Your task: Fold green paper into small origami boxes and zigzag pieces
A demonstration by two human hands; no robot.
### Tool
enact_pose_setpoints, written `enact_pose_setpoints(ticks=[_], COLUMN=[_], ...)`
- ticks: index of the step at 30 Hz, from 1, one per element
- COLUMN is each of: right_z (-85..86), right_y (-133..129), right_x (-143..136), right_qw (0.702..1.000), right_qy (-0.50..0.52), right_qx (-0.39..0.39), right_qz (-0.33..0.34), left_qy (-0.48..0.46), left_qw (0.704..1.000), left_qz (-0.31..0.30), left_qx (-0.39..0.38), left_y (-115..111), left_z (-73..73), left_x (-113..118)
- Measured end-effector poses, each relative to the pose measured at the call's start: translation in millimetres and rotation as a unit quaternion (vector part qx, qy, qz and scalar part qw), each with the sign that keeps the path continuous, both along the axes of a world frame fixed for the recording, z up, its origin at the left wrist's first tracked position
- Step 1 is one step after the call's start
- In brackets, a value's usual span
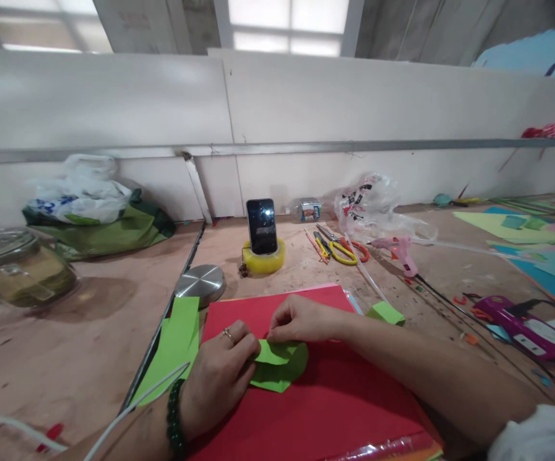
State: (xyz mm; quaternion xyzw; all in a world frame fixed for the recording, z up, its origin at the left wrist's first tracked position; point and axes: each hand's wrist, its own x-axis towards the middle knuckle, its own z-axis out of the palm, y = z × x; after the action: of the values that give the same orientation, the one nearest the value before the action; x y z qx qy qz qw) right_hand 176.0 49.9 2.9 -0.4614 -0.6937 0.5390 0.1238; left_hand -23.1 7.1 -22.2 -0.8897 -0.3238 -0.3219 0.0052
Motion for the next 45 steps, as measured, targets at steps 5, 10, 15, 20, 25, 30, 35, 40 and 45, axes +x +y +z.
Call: enact_pose_setpoints(ticks=[5, 10, 15, 20, 25, 30, 35, 40, 45], right_z=[-4.5, -7.9, -1.0, -2.0, -5.8, -7.6, -3.9, -3.0, -5.9], right_y=[-1, -6, -9, -9, -14, -16, -14, -17, -26], right_x=[-4, -8, -7, -8, -12, -13, -10, -11, -14], right_qw=[1.0, 0.996, 0.987, 0.988, 0.987, 0.993, 0.998, 0.991, 0.969], right_qy=[0.015, -0.025, -0.083, -0.082, -0.064, -0.024, -0.004, -0.009, -0.026], right_qx=[-0.003, 0.079, 0.134, 0.129, 0.147, 0.106, 0.052, 0.129, 0.236], right_qz=[-0.019, -0.031, -0.018, -0.02, -0.031, -0.05, -0.025, -0.03, -0.066], left_qy=[0.019, 0.027, 0.035, 0.012, -0.032, -0.081, -0.108, -0.101, -0.078], left_qw=[1.0, 1.0, 0.999, 1.0, 0.999, 0.981, 0.967, 0.968, 0.965], left_qz=[0.001, 0.004, 0.003, 0.006, 0.001, -0.007, -0.004, 0.012, 0.029], left_qx=[0.017, 0.006, 0.012, 0.003, -0.021, -0.174, -0.23, -0.23, -0.247], left_y=[0, 0, 0, 1, 2, 3, 4, 3, 2], left_z=[0.5, 0.1, 1.1, 5.0, 4.0, -2.6, -3.9, -2.4, -0.2], left_x=[1, 2, 3, 3, 5, 5, 5, 6, 8])
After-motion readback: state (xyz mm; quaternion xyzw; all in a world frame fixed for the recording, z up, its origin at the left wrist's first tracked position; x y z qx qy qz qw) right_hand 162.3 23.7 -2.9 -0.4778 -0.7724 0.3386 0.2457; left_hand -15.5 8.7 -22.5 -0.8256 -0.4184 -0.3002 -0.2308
